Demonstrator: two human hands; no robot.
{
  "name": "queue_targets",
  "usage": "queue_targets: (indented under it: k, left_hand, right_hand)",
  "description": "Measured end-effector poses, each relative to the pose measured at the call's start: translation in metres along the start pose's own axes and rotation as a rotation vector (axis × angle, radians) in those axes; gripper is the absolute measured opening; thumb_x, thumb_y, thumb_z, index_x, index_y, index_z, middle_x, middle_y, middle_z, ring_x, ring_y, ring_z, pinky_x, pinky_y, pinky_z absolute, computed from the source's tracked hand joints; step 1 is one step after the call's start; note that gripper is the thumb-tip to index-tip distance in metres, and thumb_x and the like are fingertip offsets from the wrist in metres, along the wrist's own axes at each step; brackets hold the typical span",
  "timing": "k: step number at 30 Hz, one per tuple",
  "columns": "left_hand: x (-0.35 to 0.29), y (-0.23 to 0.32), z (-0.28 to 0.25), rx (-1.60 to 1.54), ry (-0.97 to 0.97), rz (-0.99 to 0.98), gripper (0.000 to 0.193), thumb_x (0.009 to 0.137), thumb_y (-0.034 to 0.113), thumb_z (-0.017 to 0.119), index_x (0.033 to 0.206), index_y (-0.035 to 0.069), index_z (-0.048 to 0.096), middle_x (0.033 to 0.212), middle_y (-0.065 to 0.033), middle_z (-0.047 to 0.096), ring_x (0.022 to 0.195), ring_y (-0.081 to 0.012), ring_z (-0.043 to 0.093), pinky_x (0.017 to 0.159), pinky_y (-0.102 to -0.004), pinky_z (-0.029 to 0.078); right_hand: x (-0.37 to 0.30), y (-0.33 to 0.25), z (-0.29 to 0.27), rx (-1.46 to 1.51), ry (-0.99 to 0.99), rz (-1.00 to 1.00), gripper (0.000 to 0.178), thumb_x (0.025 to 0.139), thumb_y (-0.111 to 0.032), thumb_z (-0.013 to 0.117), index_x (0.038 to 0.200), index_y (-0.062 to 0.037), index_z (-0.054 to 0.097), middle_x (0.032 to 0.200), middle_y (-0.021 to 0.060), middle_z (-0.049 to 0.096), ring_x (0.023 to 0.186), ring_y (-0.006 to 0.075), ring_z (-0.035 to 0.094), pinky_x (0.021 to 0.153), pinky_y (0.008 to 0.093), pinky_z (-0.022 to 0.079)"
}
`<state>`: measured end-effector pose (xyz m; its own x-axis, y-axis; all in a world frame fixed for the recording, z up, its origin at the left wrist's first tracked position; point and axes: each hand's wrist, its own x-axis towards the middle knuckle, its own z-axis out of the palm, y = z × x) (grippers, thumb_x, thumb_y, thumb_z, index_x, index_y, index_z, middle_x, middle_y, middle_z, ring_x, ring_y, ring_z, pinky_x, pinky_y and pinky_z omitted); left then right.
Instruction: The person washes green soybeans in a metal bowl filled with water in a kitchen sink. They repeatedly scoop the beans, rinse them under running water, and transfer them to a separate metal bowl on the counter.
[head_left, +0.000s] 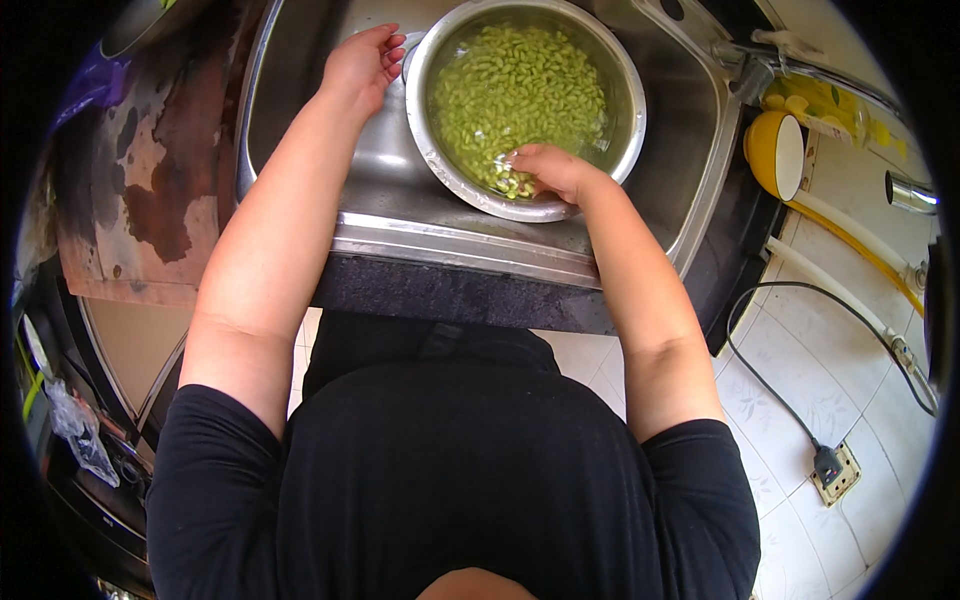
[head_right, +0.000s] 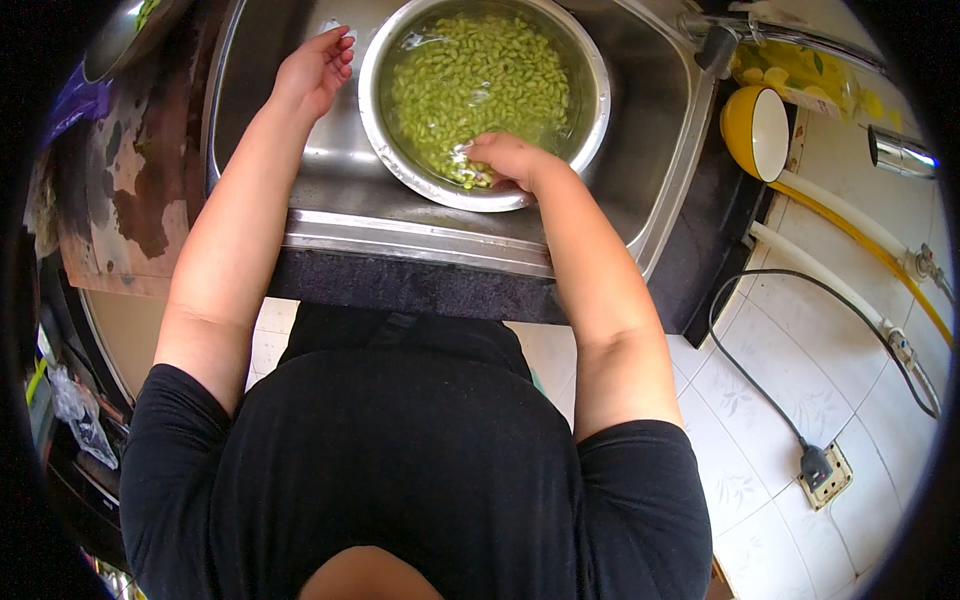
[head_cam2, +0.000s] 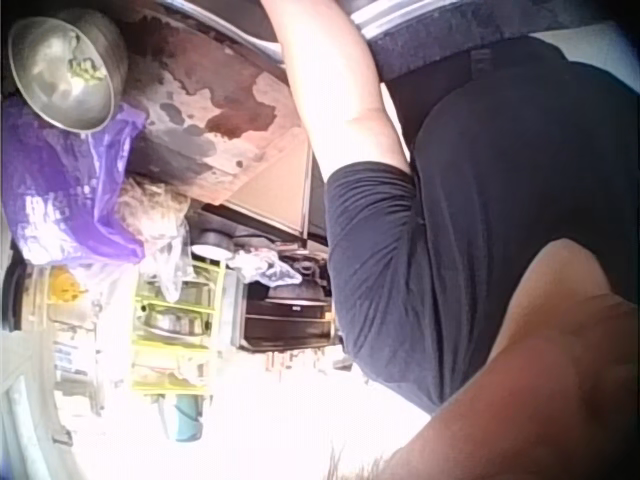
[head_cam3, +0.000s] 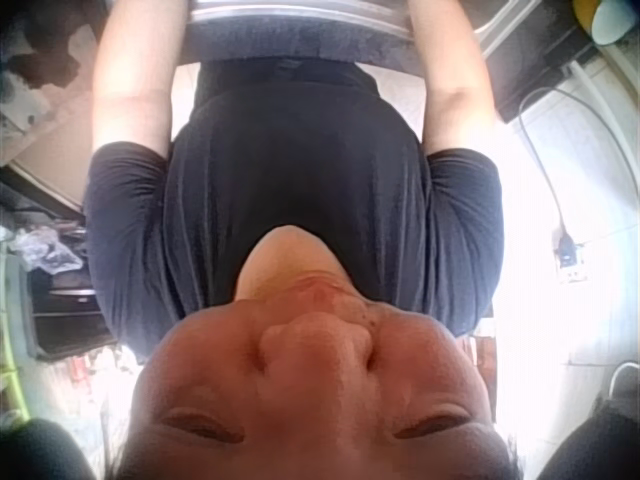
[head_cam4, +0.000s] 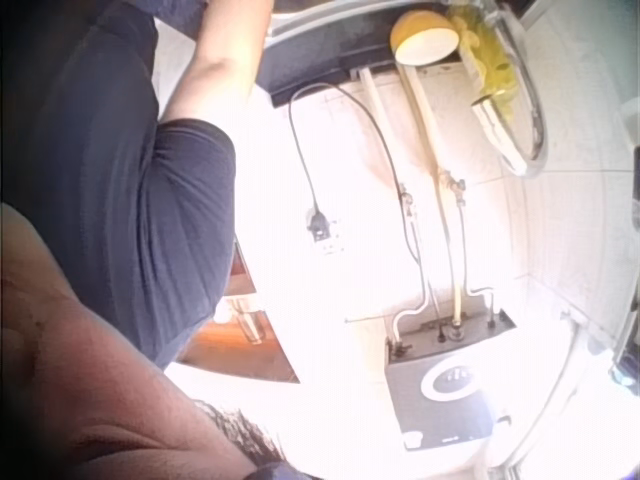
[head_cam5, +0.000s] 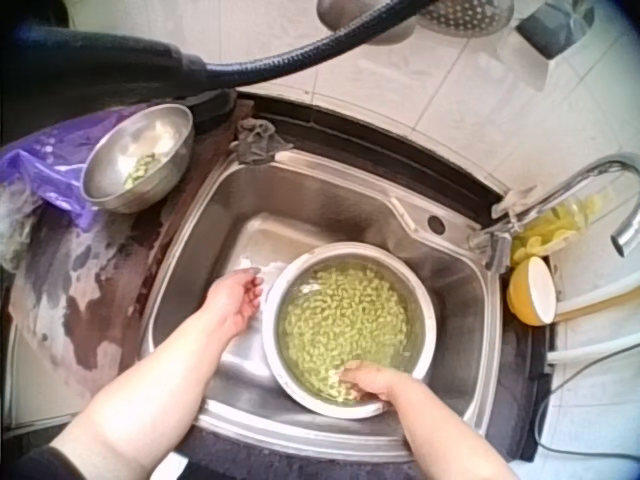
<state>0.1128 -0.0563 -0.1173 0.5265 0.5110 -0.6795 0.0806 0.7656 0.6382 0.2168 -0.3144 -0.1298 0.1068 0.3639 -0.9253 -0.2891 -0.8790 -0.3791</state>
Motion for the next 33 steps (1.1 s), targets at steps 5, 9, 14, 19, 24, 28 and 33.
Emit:
queue_targets:
  k: [5,9,14,19,24,28,33]
  left_hand:
    - [-0.019,-0.001,0.017,0.062,-0.208,0.163,0.017,0.085,0.015,0.049,0.095,0.002,0.053,0.082,-0.0038,0.056,0.071,-0.0110,0.051,0.061,-0.0216,0.041]
    - [-0.027,-0.009,0.024,0.268,-0.420,0.125,0.016,0.086,0.016,0.048,0.093,0.002,0.054,0.080,-0.0021,0.055,0.070,-0.0092,0.049,0.061,-0.0208,0.040]
    - [-0.043,-0.018,0.033,0.650,-0.630,0.176,0.015,0.085,0.018,0.051,0.087,0.004,0.056,0.076,0.0016,0.053,0.069,-0.0057,0.047,0.062,-0.0190,0.038]
    - [-0.055,-0.037,0.038,0.987,-0.871,0.291,0.011,0.079,0.014,0.058,0.084,0.004,0.059,0.072,0.0019,0.052,0.067,-0.0066,0.046,0.060,-0.0216,0.039]
    - [-0.073,-0.035,0.042,1.177,-0.881,0.647,0.021,0.068,0.014,0.070,0.085,0.007,0.060,0.068,-0.0021,0.048,0.063,-0.0132,0.046,0.056,-0.0247,0.039]
    - [-0.075,-0.031,0.045,1.071,-0.709,0.690,0.022,0.067,0.012,0.070,0.087,0.007,0.061,0.071,-0.0025,0.049,0.065,-0.0141,0.047,0.058,-0.0251,0.040]
    - [-0.069,-0.033,0.041,0.931,-0.757,0.922,0.020,0.068,0.007,0.068,0.087,0.009,0.065,0.074,-0.0019,0.051,0.068,-0.0129,0.049,0.059,-0.0244,0.040]
  right_hand:
    - [-0.006,0.000,-0.007,0.210,-0.186,-0.044,0.028,0.087,-0.025,0.048,0.104,-0.0028,0.054,0.086,0.0035,0.058,0.071,0.0093,0.054,0.057,0.0206,0.046]
    - [-0.007,0.000,-0.004,0.180,-0.202,-0.052,0.024,0.085,-0.020,0.051,0.102,-0.0052,0.057,0.083,0.0033,0.059,0.065,0.0085,0.049,0.057,0.0192,0.042]
    - [-0.014,-0.004,0.000,-0.026,-0.244,-0.178,0.024,0.078,-0.010,0.061,0.101,-0.0036,0.057,0.086,0.0044,0.060,0.066,0.0092,0.050,0.060,0.0190,0.043]
    - [-0.022,-0.010,0.008,0.424,-0.302,-0.230,0.026,0.077,-0.002,0.059,0.102,0.0022,0.052,0.089,0.0099,0.060,0.076,0.0144,0.057,0.068,0.0221,0.047]
    - [-0.035,-0.027,0.017,0.783,-0.209,-0.449,0.027,0.078,0.000,0.057,0.103,0.0019,0.049,0.092,0.0112,0.058,0.080,0.0162,0.057,0.072,0.0249,0.048]
    - [-0.047,-0.038,0.025,0.873,-0.114,-0.536,0.028,0.078,0.002,0.055,0.104,0.0014,0.046,0.093,0.0109,0.056,0.083,0.0175,0.057,0.076,0.0267,0.047]
    - [-0.060,-0.042,0.030,0.937,-0.049,-0.594,0.029,0.078,0.002,0.056,0.105,0.0010,0.045,0.093,0.0110,0.056,0.083,0.0176,0.057,0.076,0.0267,0.048]
